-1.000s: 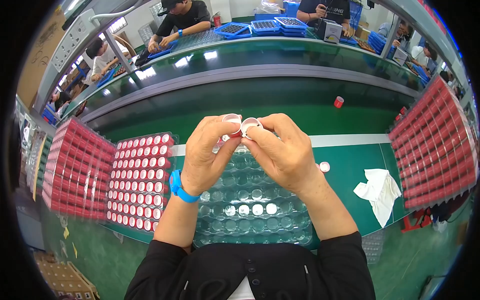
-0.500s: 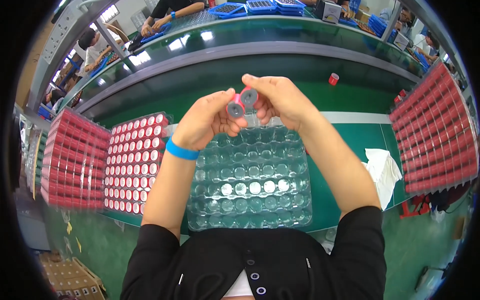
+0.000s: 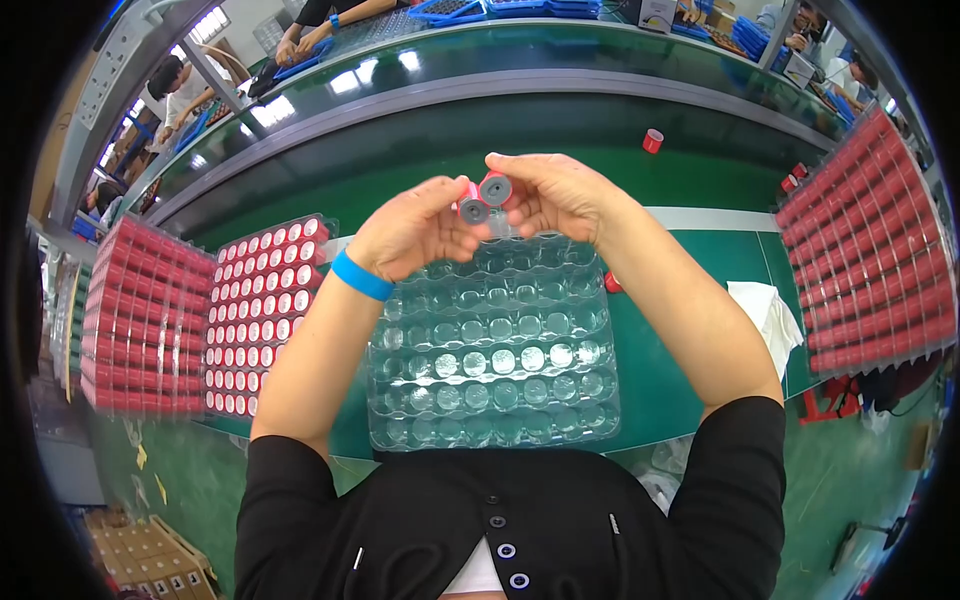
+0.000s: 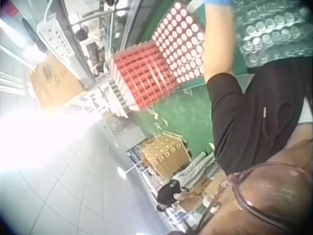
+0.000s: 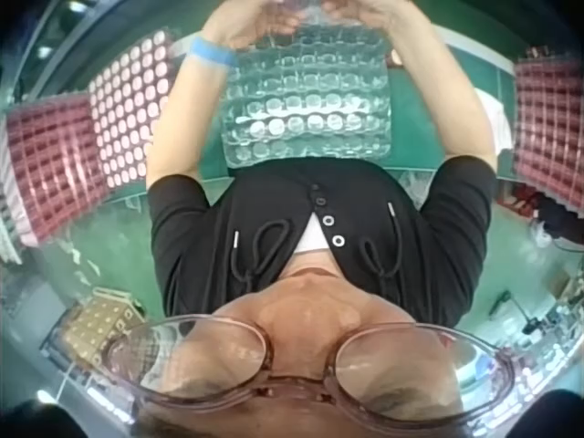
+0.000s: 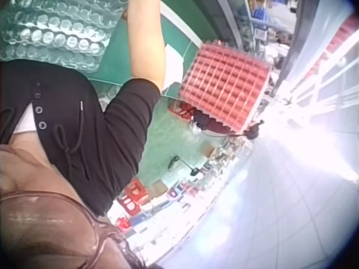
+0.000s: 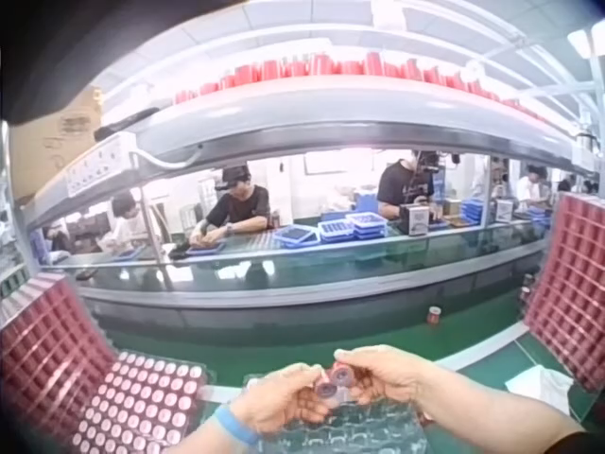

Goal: The person assembles small cylindrical electronic components by hand, then places them into organized plastic trays.

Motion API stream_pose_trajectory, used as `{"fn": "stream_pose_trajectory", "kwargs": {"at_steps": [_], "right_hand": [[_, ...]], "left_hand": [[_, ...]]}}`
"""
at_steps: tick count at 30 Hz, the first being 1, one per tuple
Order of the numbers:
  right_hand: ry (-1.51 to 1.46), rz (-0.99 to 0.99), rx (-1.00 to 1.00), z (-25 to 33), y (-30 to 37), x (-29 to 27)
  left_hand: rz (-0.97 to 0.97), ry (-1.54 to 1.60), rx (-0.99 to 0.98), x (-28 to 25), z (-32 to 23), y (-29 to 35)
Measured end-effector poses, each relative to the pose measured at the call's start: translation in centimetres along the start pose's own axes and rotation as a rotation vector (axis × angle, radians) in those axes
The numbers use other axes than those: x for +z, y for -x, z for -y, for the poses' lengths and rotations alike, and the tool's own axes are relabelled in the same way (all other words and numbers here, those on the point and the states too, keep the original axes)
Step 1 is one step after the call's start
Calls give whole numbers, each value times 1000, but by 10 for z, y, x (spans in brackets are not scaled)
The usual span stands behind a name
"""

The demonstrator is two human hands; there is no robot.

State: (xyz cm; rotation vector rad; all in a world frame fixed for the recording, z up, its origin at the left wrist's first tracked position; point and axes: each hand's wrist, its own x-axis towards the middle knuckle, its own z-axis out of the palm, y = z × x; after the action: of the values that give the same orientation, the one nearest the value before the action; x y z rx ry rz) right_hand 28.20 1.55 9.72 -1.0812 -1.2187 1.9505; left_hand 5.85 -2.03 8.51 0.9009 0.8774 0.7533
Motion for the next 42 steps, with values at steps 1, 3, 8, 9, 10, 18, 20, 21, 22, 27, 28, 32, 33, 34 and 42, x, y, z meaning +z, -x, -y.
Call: {"fn": "stream_pose_trajectory", "kwargs": {"at_steps": [1, 3, 8, 9, 10, 18, 20, 21, 22, 27, 28, 32, 33, 34, 42], "right_hand": [[0, 3, 1, 0, 0, -1], [81, -91, -153, 0, -1, -3], [541, -289, -427, -30, -8, -23], [623, -337, -563, -47, -19, -26], [850, -398, -681, -55, -20, -24], [1493, -537, -823, -60, -22, -20], [1584, -512, -882, -51, -31, -34], [1510, -631, -845, -40, -38, -51], [1429, -737, -813, -28, -46, -67], [1632, -1012, -197, -28, -76, -200], [1561, -950, -206, -32, -74, -223], [1371, -758, -363, -25, -63, -198], [1205, -659, -468, -21, -51, -175], [1039, -574, -558, -17, -35, -149], [642, -23, -577, 1, 65, -2]], "left_hand": [[-3, 0, 0, -4, 2, -4], [-252, -139, 210, -13, 5, -15], [-330, -321, 387, -13, 28, -39], [-346, -503, 513, -13, 40, -48], [-355, -685, 637, -8, 44, -51], [-415, -1530, 900, -2, 52, -52], [-412, -1510, 833, -8, 47, -47], [-412, -1494, 763, -11, 44, -43], [-463, -1492, 760, -17, 40, -36], [-540, -1098, 524, -34, 24, -9], [-516, -951, 467, -26, 18, -4], [-481, -812, 489, -15, 11, 12], [-477, -812, 487, -9, 10, 12], [-435, -902, 610, -2, 11, 5], [-44, -487, 596, 48, 7, 21]]}}
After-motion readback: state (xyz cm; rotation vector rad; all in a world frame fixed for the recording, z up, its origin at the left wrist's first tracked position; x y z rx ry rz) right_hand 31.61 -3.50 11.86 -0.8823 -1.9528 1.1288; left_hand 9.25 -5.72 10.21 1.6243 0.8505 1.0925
